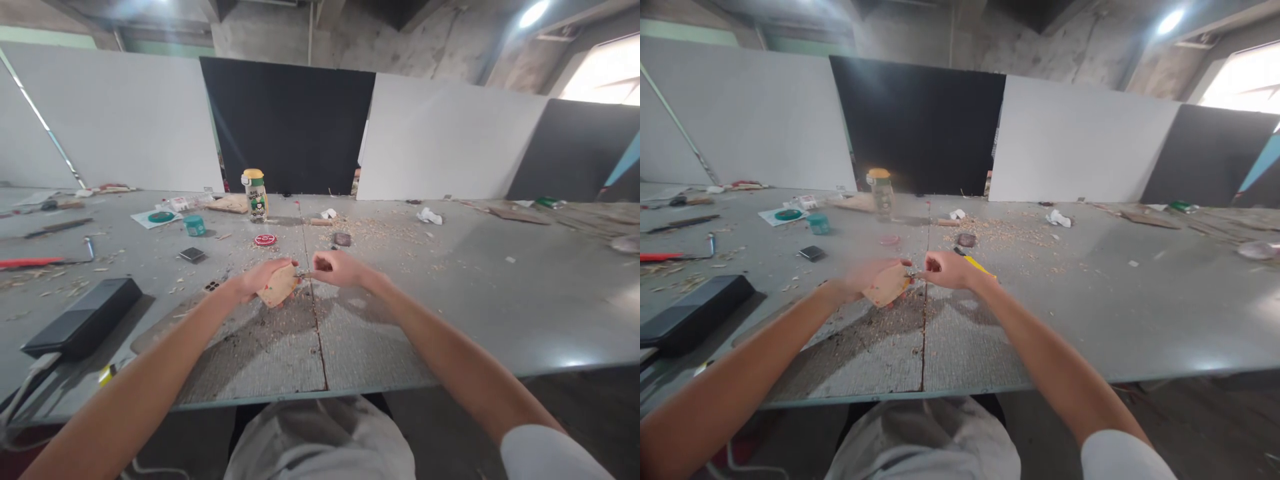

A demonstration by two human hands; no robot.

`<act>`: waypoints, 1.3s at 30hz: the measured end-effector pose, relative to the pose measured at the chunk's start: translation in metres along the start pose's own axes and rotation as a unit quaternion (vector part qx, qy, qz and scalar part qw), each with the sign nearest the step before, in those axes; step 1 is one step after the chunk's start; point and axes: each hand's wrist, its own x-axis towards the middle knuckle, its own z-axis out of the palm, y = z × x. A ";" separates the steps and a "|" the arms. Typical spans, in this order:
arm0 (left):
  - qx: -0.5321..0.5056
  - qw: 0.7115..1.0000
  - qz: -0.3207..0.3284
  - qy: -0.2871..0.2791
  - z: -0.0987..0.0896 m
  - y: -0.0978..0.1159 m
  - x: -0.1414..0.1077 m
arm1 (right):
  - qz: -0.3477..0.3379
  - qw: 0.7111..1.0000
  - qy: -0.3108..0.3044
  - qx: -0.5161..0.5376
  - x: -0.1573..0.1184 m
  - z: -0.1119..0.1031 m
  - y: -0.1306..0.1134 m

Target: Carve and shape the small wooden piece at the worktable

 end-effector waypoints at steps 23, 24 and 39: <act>0.062 0.996 0.050 -0.037 -0.008 -0.009 0.002 | 0.119 0.815 0.077 0.562 0.014 0.005 0.030; 0.069 0.994 0.065 -0.049 -0.008 -0.012 0.003 | 0.126 0.806 0.101 0.569 0.015 0.005 0.028; 0.060 0.990 0.118 -0.056 -0.009 -0.022 0.015 | 0.044 0.789 0.107 0.603 0.016 0.005 0.022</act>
